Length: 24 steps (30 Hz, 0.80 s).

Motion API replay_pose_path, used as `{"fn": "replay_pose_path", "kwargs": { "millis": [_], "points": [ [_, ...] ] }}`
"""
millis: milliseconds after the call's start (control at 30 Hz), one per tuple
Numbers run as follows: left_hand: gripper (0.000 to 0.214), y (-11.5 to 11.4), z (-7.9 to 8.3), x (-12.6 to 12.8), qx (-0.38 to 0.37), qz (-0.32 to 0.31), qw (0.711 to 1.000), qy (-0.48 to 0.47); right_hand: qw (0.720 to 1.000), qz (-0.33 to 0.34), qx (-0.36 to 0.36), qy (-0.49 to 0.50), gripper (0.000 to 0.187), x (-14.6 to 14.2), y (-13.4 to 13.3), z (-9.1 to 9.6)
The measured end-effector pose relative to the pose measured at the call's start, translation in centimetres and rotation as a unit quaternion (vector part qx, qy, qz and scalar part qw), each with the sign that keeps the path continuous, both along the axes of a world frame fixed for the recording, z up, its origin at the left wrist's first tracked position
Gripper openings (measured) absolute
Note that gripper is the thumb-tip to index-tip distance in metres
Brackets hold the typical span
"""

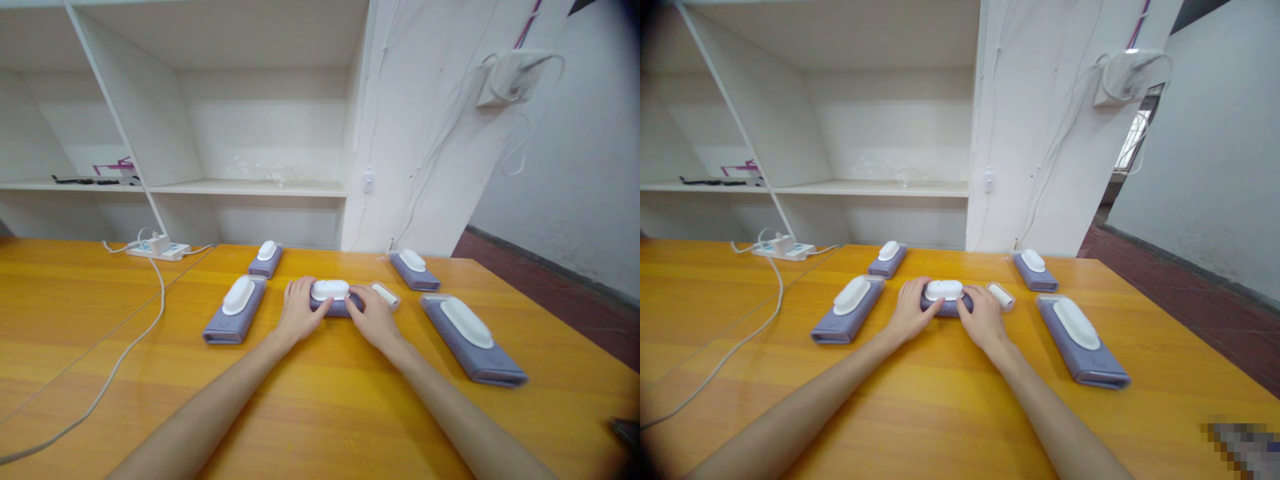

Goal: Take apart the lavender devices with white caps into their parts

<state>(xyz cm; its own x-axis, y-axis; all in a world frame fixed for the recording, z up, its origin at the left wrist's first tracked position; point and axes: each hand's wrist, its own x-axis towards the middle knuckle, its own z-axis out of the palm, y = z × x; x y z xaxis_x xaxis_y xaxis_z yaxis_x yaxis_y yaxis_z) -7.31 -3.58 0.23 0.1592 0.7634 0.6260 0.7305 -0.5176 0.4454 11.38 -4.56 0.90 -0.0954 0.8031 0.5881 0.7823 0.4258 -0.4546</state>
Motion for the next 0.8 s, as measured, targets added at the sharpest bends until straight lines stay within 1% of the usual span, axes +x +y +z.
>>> {"fn": "replay_pose_path", "kwargs": {
  "millis": [67,200,367,433,600,800],
  "points": [
    [0.044,0.3,-0.1,-0.1,-0.012,-0.030,0.999,-0.015,1.000,0.002,0.004,0.007,0.025,-0.1,0.0,-0.2],
    [0.038,0.7,-0.4,-0.4,-0.036,-0.049,0.995,-0.081,1.000,0.008,0.013,0.004,0.027,-0.1,0.0,-0.5],
    [0.037,1.1,-0.2,-0.6,-0.079,-0.089,0.981,-0.156,1.000,0.011,0.022,-0.005,0.027,-0.1,-0.1,-0.7],
    [0.036,1.2,0.1,-0.7,-0.086,-0.091,0.979,-0.160,1.000,0.014,0.028,-0.001,0.026,-0.1,-0.2,-0.9],
    [0.036,1.4,1.0,-1.2,-0.108,-0.115,0.978,-0.133,0.999,0.024,0.042,0.018,0.027,0.0,-0.2,-1.3],
    [0.039,1.8,1.0,-1.6,-0.134,-0.149,0.966,-0.166,0.996,0.051,0.053,0.047,0.030,0.1,-0.2,-1.4]
  ]
}}
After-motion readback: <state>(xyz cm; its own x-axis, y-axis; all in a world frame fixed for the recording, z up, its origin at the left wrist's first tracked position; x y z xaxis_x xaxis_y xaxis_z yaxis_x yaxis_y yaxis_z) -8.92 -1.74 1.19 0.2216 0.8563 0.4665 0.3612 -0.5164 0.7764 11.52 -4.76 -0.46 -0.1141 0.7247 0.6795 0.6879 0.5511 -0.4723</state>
